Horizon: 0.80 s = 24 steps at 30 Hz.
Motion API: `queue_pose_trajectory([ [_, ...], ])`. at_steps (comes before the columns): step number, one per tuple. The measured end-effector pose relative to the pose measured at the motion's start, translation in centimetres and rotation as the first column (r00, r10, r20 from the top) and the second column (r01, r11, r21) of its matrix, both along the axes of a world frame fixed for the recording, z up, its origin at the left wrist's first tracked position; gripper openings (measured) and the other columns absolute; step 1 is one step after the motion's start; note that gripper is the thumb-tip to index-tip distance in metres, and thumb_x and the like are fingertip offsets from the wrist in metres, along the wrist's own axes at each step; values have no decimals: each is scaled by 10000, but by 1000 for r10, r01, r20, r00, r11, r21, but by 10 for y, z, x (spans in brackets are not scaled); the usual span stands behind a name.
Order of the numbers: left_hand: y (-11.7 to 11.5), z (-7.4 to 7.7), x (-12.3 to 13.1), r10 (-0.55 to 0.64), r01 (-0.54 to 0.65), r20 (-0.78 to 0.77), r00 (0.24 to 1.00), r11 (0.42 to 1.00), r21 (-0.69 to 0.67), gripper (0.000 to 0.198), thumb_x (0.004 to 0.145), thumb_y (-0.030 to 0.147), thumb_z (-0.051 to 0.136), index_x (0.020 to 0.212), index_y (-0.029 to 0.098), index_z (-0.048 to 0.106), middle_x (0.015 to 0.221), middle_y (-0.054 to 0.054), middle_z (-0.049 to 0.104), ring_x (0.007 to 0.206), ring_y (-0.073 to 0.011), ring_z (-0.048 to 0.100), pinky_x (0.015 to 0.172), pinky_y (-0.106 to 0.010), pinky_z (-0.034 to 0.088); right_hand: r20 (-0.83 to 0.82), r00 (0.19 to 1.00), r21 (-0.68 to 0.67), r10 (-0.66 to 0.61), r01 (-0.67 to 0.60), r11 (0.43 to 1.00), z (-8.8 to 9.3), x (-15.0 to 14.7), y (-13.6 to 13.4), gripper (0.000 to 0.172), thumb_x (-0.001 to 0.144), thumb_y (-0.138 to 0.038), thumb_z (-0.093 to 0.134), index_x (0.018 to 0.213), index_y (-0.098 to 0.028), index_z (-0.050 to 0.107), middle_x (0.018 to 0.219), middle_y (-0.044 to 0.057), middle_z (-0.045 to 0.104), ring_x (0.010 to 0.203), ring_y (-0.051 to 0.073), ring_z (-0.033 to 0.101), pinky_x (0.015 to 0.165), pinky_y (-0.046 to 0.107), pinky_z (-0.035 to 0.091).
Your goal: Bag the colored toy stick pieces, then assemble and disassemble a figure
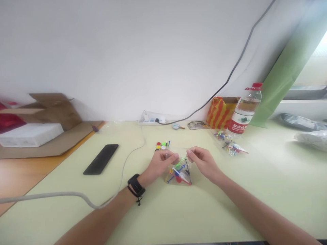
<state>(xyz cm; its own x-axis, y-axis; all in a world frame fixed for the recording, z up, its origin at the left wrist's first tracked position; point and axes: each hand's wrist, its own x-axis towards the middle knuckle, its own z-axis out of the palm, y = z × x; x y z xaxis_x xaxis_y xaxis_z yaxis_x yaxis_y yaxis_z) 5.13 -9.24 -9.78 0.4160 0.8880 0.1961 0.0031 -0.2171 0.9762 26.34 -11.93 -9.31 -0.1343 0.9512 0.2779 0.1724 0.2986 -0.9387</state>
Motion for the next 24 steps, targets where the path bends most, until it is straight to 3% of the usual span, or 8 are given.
queue_pose_trajectory([
  [3, 0, 1, -2, -44, 44, -44, 998, 999, 1, 383, 898, 480, 712, 721, 144, 760, 743, -69, 736, 726, -179, 660, 735, -303, 533, -32, 999, 1, 12, -12, 1000, 1, -1, -1, 442, 917, -634, 605, 819, -205, 647, 718, 12, 580, 697, 175, 538, 655, 306, 458],
  [8, 9, 0, -5, 140, -138, 76, 987, 990, -37, 305, 819, 418, 813, 994, 168, 797, 873, -72, 780, 767, -176, 699, 737, -288, 556, -99, 995, -41, 15, -19, 999, 3, 2, 1, 387, 872, -582, 692, 938, -201, 719, 745, 19, 630, 692, 175, 571, 675, 326, 487],
  [11, 13, 2, -8, 138, -134, 100, 985, 990, -51, 286, 799, 373, 833, 997, 168, 804, 861, -72, 782, 775, -178, 705, 736, -289, 560, -155, 987, -80, 31, -44, 996, 0, 8, 5, 371, 847, -518, 737, 1047, -206, 750, 772, 29, 672, 708, 182, 593, 703, 346, 504],
  [17, 15, 6, -15, 125, -119, 95, 988, 991, -65, 184, 813, 287, 780, 945, 169, 830, 902, -89, 791, 814, -194, 708, 789, -312, 548, -230, 971, -146, 67, -103, 984, -7, 19, 13, 217, 835, -381, 713, 898, -193, 803, 833, 67, 706, 771, 198, 595, 735, 355, 499],
  [21, 15, 4, -16, 98, -89, 174, 980, 994, -58, 286, 908, 345, 637, 899, 136, 833, 895, -120, 782, 819, -204, 689, 799, -327, 539, -197, 975, -71, 106, -122, 990, 0, 19, 10, 282, 880, -425, 657, 824, -176, 776, 817, 76, 690, 786, 212, 603, 765, 372, 504],
  [24, 13, 2, -12, 162, -161, 155, 975, 987, -19, 234, 842, 367, 765, 884, 142, 809, 826, -81, 757, 759, -173, 663, 746, -297, 538, -140, 988, -25, 68, -72, 997, 3, 16, 7, 268, 878, -454, 716, 846, -188, 712, 773, 34, 646, 758, 186, 592, 736, 338, 497],
])
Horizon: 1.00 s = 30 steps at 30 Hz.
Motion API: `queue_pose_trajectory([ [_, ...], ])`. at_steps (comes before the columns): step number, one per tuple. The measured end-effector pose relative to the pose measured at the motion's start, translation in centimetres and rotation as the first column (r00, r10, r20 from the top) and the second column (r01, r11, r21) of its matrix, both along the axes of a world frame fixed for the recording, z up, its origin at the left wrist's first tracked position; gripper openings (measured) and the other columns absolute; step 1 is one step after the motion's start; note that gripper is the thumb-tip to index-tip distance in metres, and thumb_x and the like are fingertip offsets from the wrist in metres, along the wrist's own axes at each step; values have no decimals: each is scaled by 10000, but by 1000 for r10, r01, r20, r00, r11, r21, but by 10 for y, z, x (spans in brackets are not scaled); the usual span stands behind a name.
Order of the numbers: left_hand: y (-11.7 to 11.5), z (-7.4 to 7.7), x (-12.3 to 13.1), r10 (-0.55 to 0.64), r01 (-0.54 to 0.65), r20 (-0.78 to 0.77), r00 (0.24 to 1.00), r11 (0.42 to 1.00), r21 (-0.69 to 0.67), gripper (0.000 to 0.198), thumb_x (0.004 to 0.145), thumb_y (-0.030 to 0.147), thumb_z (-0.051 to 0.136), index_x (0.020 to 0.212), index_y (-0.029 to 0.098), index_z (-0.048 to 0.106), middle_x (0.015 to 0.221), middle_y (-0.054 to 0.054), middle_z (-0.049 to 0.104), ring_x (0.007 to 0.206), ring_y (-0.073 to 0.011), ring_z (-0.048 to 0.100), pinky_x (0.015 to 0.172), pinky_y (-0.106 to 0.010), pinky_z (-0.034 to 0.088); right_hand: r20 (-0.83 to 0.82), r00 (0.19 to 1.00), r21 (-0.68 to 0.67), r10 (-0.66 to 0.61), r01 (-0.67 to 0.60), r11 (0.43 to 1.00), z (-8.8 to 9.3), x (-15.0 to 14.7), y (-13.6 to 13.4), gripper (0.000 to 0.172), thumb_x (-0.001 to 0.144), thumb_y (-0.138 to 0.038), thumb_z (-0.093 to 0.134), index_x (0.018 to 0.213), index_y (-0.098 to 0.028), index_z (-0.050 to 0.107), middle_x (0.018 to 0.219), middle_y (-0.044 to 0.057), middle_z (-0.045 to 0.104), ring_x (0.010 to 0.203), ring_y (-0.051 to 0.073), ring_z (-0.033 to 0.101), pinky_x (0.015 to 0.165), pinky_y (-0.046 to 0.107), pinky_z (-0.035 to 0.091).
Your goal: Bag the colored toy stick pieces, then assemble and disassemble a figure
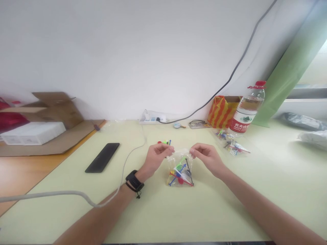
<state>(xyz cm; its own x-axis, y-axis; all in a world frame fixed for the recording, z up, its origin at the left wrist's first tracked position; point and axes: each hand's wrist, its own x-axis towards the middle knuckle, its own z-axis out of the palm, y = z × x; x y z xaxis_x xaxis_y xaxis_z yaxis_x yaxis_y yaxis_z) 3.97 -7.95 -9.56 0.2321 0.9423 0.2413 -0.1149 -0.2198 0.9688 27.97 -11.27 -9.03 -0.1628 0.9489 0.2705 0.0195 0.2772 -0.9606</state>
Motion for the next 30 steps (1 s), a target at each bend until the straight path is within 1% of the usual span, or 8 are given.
queue_pose_trajectory([
  [3, -3, 0, 4, 22, -22, -3, 1000, 1000, 12, 298, 723, 294, 887, 973, 166, 789, 795, -30, 725, 756, -147, 656, 736, -263, 538, -50, 999, 15, -4, 5, 1000, -1, -3, -1, 334, 822, -436, 801, 1034, -225, 652, 823, 5, 631, 784, 173, 598, 729, 313, 505],
  [6, -5, 1, 5, 5, -5, -37, 999, 1000, 0, 287, 735, 303, 884, 965, 156, 797, 815, -37, 726, 761, -139, 651, 733, -252, 539, -51, 999, -36, 14, -16, 999, 0, -5, -1, 401, 880, -495, 733, 1169, -238, 629, 880, 15, 642, 789, 173, 612, 737, 322, 519],
  [9, -7, 2, 4, 6, -6, -51, 999, 1000, -16, 281, 726, 308, 891, 944, 155, 801, 865, -54, 747, 791, -151, 666, 760, -261, 551, 25, 999, -88, 31, -28, 996, 2, -6, -2, 356, 913, -528, 678, 1056, -203, 699, 826, 27, 655, 753, 171, 605, 726, 323, 516],
  [13, -10, 5, 5, -29, 27, -51, 998, 999, -43, 290, 753, 337, 872, 974, 163, 800, 908, -66, 766, 845, -176, 693, 788, -272, 559, 56, 995, -83, 81, -76, 994, 2, -9, -3, 308, 869, -494, 740, 899, -188, 725, 756, 19, 656, 709, 160, 576, 681, 301, 485],
  [20, -8, -1, 9, -44, 42, -109, 993, 999, -25, 255, 782, 367, 847, 902, 145, 804, 827, -64, 765, 736, -152, 662, 700, -254, 526, 87, 996, -50, 29, -25, 998, -4, -6, 1, 304, 843, -477, 771, 961, -200, 729, 896, 41, 709, 807, 184, 618, 744, 314, 493],
  [23, -8, -2, 9, -52, 49, -92, 994, 998, -29, 253, 765, 356, 861, 891, 145, 801, 809, -56, 758, 730, -145, 653, 683, -244, 515, 95, 993, -84, 73, -65, 994, -3, -5, 2, 310, 844, -493, 763, 910, -191, 732, 836, 31, 696, 771, 178, 609, 725, 309, 485],
  [26, -9, -1, 9, -45, 42, -87, 995, 998, -36, 261, 751, 353, 872, 889, 143, 801, 776, -45, 741, 703, -130, 634, 662, -231, 505, 100, 995, -66, 29, -22, 998, -3, -5, 2, 328, 879, -515, 716, 899, -188, 722, 739, 6, 640, 708, 159, 569, 673, 294, 456],
  [30, -7, 0, 8, -34, 31, -107, 994, 999, -27, 262, 771, 364, 856, 897, 141, 802, 757, -49, 736, 687, -130, 630, 645, -233, 504, 76, 997, -57, 17, -13, 998, -4, -6, 3, 315, 865, -500, 735, 919, -189, 720, 789, 17, 655, 725, 159, 567, 684, 297, 462],
])
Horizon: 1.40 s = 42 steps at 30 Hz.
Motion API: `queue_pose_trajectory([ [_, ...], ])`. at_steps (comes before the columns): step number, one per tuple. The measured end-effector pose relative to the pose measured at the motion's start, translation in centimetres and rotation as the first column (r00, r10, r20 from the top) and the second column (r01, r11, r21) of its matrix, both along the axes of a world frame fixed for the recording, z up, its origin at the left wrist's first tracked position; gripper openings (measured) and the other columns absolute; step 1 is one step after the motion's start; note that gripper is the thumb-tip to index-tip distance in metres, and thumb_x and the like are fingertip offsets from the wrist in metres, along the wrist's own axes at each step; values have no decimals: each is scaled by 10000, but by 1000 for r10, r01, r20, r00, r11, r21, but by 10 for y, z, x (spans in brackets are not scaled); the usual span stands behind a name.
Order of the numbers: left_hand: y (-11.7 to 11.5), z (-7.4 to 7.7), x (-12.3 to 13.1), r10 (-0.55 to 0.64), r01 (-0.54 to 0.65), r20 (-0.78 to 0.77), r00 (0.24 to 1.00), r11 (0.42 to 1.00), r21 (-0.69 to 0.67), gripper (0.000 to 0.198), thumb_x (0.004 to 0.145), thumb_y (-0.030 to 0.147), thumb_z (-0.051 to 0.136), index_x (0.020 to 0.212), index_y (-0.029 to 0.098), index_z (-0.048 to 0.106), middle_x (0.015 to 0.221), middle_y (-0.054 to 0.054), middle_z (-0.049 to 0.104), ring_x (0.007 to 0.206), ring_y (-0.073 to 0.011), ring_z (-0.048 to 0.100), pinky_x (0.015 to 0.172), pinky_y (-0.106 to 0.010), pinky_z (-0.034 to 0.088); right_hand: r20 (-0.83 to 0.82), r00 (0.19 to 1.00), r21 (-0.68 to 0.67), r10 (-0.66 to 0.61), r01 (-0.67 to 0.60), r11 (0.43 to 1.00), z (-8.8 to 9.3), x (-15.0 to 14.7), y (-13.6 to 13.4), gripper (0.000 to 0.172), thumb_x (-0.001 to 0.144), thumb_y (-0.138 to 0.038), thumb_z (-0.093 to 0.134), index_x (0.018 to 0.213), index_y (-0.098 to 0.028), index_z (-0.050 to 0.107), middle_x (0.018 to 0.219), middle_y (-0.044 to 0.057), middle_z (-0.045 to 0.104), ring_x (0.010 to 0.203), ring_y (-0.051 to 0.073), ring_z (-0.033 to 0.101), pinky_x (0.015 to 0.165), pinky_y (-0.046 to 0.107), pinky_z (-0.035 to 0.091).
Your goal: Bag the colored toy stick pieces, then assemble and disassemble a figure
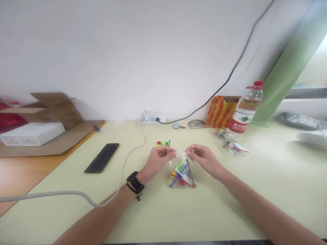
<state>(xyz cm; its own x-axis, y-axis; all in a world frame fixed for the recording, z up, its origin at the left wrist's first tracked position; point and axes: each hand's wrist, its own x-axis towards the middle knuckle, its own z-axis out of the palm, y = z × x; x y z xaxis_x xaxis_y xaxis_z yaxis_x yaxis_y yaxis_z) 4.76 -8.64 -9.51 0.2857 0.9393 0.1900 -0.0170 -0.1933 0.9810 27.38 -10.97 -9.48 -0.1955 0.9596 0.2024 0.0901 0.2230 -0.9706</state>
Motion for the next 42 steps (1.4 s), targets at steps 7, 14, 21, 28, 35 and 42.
queue_pose_trajectory([
  [7, 10, -2, -7, 0, 0, -3, 1000, 999, 37, 245, 744, 347, 871, 892, 162, 809, 801, -59, 756, 705, -148, 658, 681, -264, 532, -91, 994, -46, -52, 48, 998, 3, 0, -2, 281, 808, -441, 791, 946, -197, 767, 795, 29, 685, 736, 167, 587, 704, 316, 488],
  [14, 14, -8, -13, -45, 46, 49, 998, 999, -29, 173, 818, 273, 792, 952, 173, 836, 825, -82, 781, 774, -169, 682, 737, -277, 533, -139, 983, -112, -120, 105, 988, 2, 1, -1, 241, 793, -398, 775, 927, -203, 823, 749, 30, 689, 756, 176, 588, 748, 327, 489],
  [21, 13, -7, -10, 3, -2, -7, 1000, 1000, 25, 301, 763, 339, 857, 1003, 160, 825, 855, -76, 779, 773, -177, 689, 745, -293, 561, -78, 992, -13, -103, 102, 995, -4, 3, 2, 370, 811, -472, 785, 1064, -202, 778, 861, 47, 723, 804, 191, 624, 762, 337, 509],
  [28, 19, -9, -12, 70, -26, -193, 979, 975, 222, 232, 829, 389, 791, 907, 171, 811, 896, -87, 787, 797, -194, 702, 740, -301, 567, 99, 983, 156, -152, 136, 978, -8, 4, 6, 314, 865, -518, 711, 909, -208, 728, 874, 67, 733, 806, 212, 663, 760, 359, 538],
  [35, 21, -10, -14, 42, -38, -59, 997, 996, 80, 234, 798, 340, 815, 964, 176, 835, 870, -78, 784, 751, -171, 671, 720, -292, 545, 7, 993, 72, -119, 118, 990, -3, 7, 5, 265, 815, -456, 747, 893, -203, 770, 805, 52, 726, 780, 205, 648, 734, 344, 530],
  [42, 19, -11, -15, 34, -30, -62, 997, 998, 61, 272, 783, 358, 839, 972, 163, 831, 937, -94, 788, 797, -178, 675, 739, -292, 543, 3, 996, 68, -94, 94, 993, -2, 8, 4, 314, 812, -485, 769, 943, -199, 773, 902, 73, 752, 843, 222, 673, 797, 370, 549],
])
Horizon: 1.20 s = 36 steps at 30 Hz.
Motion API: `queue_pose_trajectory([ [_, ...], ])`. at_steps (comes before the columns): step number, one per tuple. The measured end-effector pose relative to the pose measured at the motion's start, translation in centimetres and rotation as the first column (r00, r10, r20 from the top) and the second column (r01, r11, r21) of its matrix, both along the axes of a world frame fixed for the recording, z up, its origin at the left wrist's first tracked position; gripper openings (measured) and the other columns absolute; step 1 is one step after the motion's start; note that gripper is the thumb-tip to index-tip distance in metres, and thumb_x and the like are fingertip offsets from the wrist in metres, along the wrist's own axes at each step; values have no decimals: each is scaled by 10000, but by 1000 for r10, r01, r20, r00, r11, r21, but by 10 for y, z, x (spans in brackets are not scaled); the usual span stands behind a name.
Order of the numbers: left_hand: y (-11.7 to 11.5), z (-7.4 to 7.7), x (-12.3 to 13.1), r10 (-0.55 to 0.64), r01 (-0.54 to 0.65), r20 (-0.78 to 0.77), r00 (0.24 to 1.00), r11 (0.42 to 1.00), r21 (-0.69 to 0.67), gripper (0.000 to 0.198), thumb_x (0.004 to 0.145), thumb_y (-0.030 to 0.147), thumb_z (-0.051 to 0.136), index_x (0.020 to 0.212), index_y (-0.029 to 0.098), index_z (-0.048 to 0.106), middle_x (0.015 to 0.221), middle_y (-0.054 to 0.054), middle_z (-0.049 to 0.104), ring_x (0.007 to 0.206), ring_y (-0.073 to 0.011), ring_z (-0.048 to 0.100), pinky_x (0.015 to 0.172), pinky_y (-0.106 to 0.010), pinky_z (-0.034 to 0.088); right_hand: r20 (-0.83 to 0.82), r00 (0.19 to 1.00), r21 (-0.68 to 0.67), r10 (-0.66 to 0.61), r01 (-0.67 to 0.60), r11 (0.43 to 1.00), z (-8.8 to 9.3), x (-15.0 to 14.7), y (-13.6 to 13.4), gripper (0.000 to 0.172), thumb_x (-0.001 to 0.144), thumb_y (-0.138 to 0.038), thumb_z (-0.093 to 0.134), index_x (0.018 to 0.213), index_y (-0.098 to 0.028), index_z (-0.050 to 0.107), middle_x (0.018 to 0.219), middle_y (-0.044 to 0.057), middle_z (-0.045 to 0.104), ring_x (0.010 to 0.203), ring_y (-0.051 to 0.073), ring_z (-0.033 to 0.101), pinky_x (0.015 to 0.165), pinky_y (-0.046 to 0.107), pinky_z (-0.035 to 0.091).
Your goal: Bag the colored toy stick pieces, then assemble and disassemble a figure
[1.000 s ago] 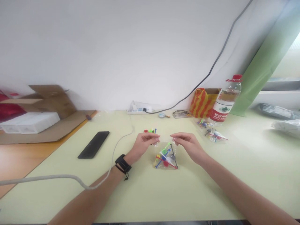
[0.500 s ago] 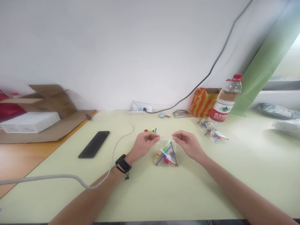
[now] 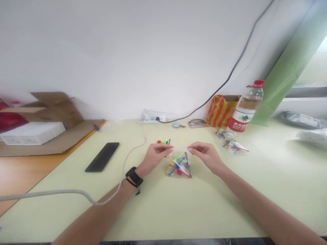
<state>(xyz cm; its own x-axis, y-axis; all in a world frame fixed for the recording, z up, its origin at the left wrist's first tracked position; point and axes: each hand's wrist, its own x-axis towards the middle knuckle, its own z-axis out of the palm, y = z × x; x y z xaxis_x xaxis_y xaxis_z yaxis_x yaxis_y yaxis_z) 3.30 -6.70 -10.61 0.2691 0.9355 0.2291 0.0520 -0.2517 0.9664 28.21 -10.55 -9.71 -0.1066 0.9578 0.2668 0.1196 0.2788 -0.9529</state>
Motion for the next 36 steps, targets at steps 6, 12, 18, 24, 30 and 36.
queue_pose_trajectory([
  [6, 0, 0, 2, -2, 26, -156, 988, 988, 154, 251, 872, 386, 750, 982, 167, 805, 931, -88, 770, 845, -195, 680, 768, -302, 546, 228, 969, 180, -92, 51, 982, -5, -3, 2, 299, 923, -505, 642, 944, -223, 741, 915, 81, 734, 844, 230, 679, 806, 383, 556],
  [12, 2, -2, 2, -2, 23, -137, 991, 988, 152, 244, 877, 411, 736, 902, 173, 784, 867, -65, 757, 788, -174, 662, 711, -271, 529, 217, 973, 174, -71, 33, 984, -6, -4, 1, 252, 942, -460, 611, 926, -226, 704, 890, 63, 735, 794, 219, 672, 788, 372, 555],
  [18, 0, 1, 1, -3, 3, -10, 1000, 1000, 14, 244, 829, 347, 787, 1000, 178, 829, 904, -83, 792, 810, -185, 686, 746, -290, 539, 100, 994, 169, -40, 22, 985, 1, 0, 0, 245, 908, -414, 628, 921, -227, 785, 858, 71, 724, 797, 222, 672, 741, 368, 550],
  [24, -4, 2, 3, -2, 2, 8, 1000, 1000, -3, 266, 778, 372, 841, 934, 157, 824, 912, -94, 791, 815, -200, 704, 757, -305, 562, 122, 992, 155, -15, -4, 988, 3, -1, -3, 242, 889, -455, 695, 895, -227, 775, 910, 86, 747, 853, 245, 685, 785, 391, 561],
  [30, -7, 8, 7, -38, 69, -192, 981, 985, 155, 253, 883, 395, 727, 977, 172, 802, 939, -89, 766, 863, -205, 681, 775, -307, 541, 314, 944, 261, -98, 14, 965, 1, -2, -4, 251, 947, -429, 609, 1039, -244, 751, 881, 71, 718, 798, 223, 667, 734, 365, 538],
  [36, -19, 11, 10, -87, 153, -277, 957, 961, 228, 229, 943, 365, 637, 884, 175, 750, 844, -59, 723, 788, -181, 630, 721, -285, 500, 392, 919, 190, 30, -113, 975, 7, -4, -9, 213, 962, -402, 586, 967, -231, 714, 830, 50, 684, 769, 208, 620, 673, 331, 485],
])
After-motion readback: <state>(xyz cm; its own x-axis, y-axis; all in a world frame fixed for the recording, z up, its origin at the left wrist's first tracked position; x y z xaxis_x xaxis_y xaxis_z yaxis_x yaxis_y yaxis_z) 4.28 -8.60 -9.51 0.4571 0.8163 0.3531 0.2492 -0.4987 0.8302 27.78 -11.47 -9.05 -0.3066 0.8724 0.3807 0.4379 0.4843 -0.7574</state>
